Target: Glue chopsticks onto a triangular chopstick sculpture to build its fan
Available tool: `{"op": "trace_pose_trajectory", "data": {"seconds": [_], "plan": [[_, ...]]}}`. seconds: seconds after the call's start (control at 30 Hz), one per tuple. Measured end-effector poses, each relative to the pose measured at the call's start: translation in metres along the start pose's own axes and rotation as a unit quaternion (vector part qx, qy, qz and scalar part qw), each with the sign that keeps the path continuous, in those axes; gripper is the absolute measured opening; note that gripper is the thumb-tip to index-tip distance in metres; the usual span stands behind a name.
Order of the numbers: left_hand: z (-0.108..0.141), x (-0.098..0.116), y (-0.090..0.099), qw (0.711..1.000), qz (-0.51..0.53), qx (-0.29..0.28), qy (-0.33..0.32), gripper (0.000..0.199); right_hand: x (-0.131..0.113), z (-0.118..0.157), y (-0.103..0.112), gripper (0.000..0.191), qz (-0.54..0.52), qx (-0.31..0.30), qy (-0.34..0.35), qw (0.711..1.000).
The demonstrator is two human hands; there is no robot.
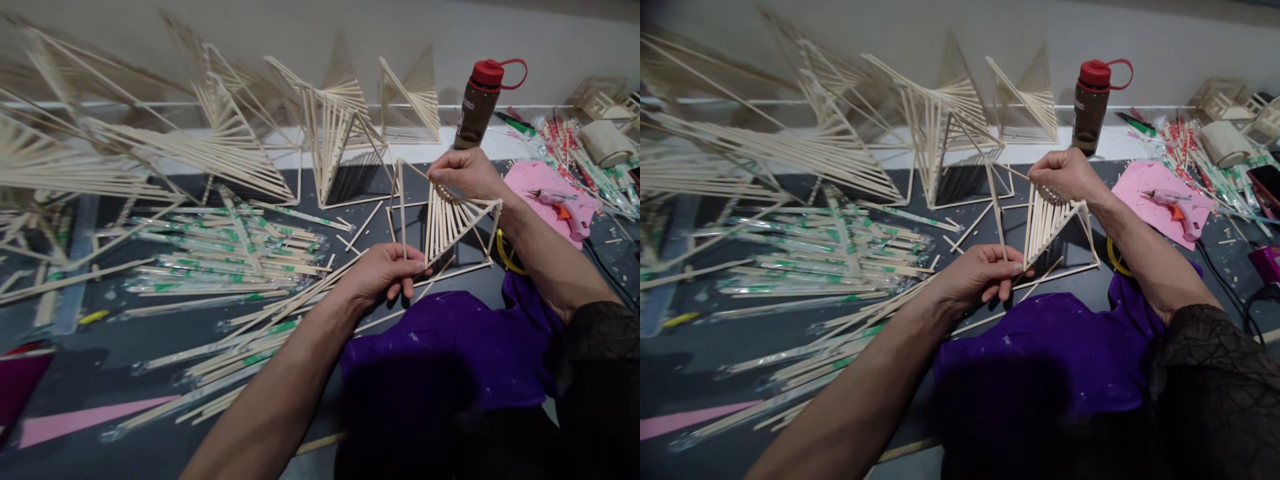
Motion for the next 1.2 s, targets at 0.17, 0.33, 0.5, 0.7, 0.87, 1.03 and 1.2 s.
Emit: {"op": "trace_pose_trajectory", "data": {"seconds": [0.17, 0.33, 0.5, 0.7, 0.87, 1.03, 1.2], "plan": [[0.0004, 0.0007, -0.0009, 1.000, 0.006, -0.006, 0.003, 0.014, 0.0009, -0.0003, 0.0003, 0.007, -0.004, -0.006, 0.002, 1.000], [0.0006, 0.0012, -0.0008, 1.000, 0.006, -0.005, 0.003, 0.016, 0.0009, 0.0001, 0.0003, 0.006, -0.009, -0.005, 0.008, 1.000], [0.0013, 0.0019, -0.0006, 1.000, 0.007, -0.003, 0.005, 0.014, 0.0013, 0.0002, 0.0004, 0.006, -0.003, 0.004, 0.014, 1.000], [0.0007, 0.0013, -0.0002, 1.000, 0.002, -0.003, 0.006, 0.020, 0.0023, -0.0003, -0.0004, 0.007, -0.007, -0.011, -0.007, 1.000], [0.0000, 0.0000, 0.0003, 1.000, -0.009, 0.007, 0.005, 0.022, 0.0006, 0.0007, -0.0013, 0.006, -0.011, 0.001, 0.001, 1.000], [0.0002, -0.0010, 0.0007, 1.000, -0.013, 0.012, 0.012, 0.024, 0.0039, 0.0009, -0.0028, 0.008, -0.022, 0.010, -0.002, 1.000], [0.0006, -0.0021, 0.0010, 1.000, -0.012, 0.016, 0.021, 0.026, 0.0051, 0.0008, -0.0035, 0.008, -0.042, 0.002, -0.007, 0.999]]}}
Point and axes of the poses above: each hand's wrist, its own z-axis away from the middle knuckle, its own y-axis out of the back of the hand, x = y × z, the point moved 5 cm from there along -z, towards the middle knuckle, and after that the axes turned 15 degrees about -z, right-handed, at the moved point
